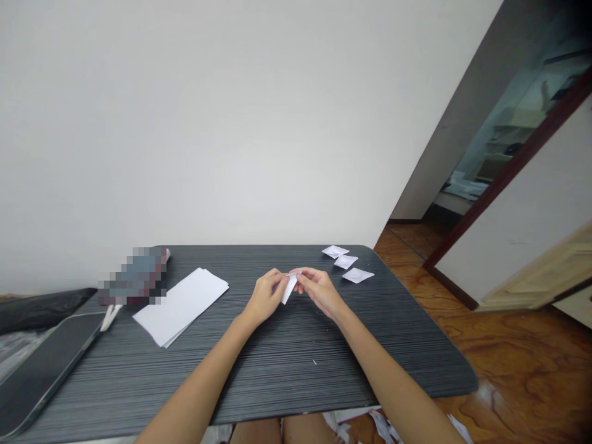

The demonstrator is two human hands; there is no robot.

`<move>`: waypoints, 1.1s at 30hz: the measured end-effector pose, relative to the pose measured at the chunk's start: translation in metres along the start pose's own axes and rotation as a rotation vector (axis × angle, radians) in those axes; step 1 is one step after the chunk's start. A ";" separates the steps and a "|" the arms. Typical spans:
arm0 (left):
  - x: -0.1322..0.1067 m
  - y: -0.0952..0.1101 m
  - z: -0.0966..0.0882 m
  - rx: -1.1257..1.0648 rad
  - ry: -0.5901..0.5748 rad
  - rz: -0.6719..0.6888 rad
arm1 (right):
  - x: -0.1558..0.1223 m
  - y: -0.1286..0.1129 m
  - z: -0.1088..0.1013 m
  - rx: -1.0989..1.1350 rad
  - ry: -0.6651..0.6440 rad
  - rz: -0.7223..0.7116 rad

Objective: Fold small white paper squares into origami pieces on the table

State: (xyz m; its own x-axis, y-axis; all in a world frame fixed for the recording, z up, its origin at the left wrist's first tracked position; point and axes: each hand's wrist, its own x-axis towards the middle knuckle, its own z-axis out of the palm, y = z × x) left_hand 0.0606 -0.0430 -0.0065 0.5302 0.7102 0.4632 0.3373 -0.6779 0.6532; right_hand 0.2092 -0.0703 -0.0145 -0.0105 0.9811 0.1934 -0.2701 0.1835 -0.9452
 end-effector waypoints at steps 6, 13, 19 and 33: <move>-0.001 -0.004 0.002 0.041 -0.012 0.035 | -0.001 -0.002 -0.007 -0.116 -0.047 0.098; 0.005 -0.008 -0.016 -0.351 0.135 -0.181 | 0.002 -0.012 -0.021 0.055 0.122 0.137; 0.008 -0.012 -0.012 -0.869 0.153 -0.289 | 0.005 -0.012 -0.029 0.155 0.159 0.169; 0.007 -0.008 -0.011 -0.980 0.170 -0.307 | 0.003 -0.014 -0.026 0.087 0.072 0.178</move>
State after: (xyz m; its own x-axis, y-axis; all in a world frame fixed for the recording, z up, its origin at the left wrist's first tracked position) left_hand 0.0530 -0.0307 -0.0017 0.3863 0.8949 0.2233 -0.3806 -0.0659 0.9224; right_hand 0.2383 -0.0680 -0.0079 0.0025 1.0000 0.0029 -0.3527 0.0036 -0.9357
